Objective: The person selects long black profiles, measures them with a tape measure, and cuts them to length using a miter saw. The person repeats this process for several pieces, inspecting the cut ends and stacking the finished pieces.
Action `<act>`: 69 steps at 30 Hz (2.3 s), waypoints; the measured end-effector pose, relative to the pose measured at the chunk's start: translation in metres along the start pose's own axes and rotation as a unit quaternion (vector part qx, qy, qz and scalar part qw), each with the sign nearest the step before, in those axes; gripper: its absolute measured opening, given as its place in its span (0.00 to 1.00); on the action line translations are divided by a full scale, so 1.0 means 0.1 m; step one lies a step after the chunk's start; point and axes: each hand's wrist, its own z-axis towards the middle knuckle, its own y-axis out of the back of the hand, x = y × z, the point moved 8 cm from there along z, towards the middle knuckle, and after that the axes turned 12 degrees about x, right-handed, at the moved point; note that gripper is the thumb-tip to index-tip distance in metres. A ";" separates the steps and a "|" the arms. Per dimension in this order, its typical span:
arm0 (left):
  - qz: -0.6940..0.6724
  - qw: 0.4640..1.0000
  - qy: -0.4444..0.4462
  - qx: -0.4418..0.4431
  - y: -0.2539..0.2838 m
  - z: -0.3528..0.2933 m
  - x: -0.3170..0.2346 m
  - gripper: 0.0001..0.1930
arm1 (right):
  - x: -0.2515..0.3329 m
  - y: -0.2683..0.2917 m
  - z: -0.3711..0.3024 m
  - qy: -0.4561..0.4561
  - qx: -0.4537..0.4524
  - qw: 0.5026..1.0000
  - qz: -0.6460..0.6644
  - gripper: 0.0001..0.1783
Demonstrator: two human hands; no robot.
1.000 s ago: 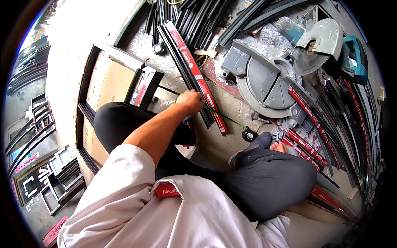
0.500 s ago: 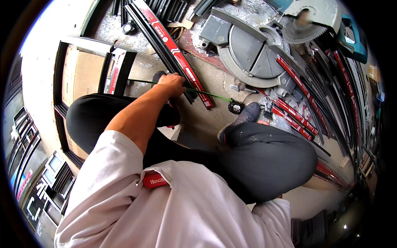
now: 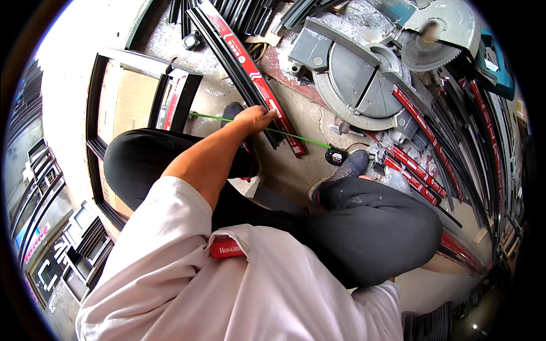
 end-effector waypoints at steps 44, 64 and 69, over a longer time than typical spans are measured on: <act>-0.510 0.776 -0.248 -0.277 1.78 -0.11 -0.10 0.18 | 0.76 -0.91 0.02 0.279 0.020 0.904 -0.324 0.03; -0.686 0.629 -0.361 -0.060 1.36 -0.66 -0.79 0.26 | 2.79 -1.50 0.71 0.206 -0.098 0.603 -0.764 0.38; -0.683 0.634 -0.355 -0.073 1.29 -0.74 -0.95 0.29 | 2.82 -1.52 0.69 0.227 -0.036 0.551 -0.802 0.25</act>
